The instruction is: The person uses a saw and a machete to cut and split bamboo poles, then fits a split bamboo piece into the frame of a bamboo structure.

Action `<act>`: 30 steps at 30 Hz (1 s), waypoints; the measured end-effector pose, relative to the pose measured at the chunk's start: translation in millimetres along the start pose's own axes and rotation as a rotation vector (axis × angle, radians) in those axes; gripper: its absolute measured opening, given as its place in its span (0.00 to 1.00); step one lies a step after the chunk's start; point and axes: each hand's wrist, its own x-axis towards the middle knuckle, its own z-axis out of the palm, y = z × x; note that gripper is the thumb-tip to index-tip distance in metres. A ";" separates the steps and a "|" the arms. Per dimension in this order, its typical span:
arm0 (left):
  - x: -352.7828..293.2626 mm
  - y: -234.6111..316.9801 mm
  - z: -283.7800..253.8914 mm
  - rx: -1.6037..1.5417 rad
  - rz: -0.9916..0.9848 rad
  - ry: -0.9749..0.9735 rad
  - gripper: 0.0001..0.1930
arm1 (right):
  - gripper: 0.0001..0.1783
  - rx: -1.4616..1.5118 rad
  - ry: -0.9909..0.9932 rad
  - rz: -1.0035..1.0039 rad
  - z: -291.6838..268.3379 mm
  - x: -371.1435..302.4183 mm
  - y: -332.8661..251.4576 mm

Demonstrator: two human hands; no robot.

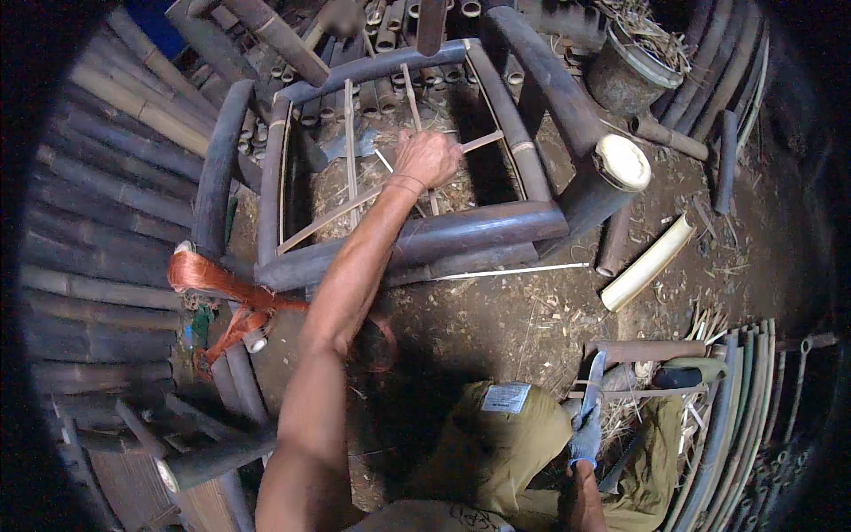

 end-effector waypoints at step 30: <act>-57.1 -47.0 -55.0 -0.316 -0.078 -0.399 0.34 | 0.37 -0.350 0.203 -1.183 -62.2 147.4 -552.8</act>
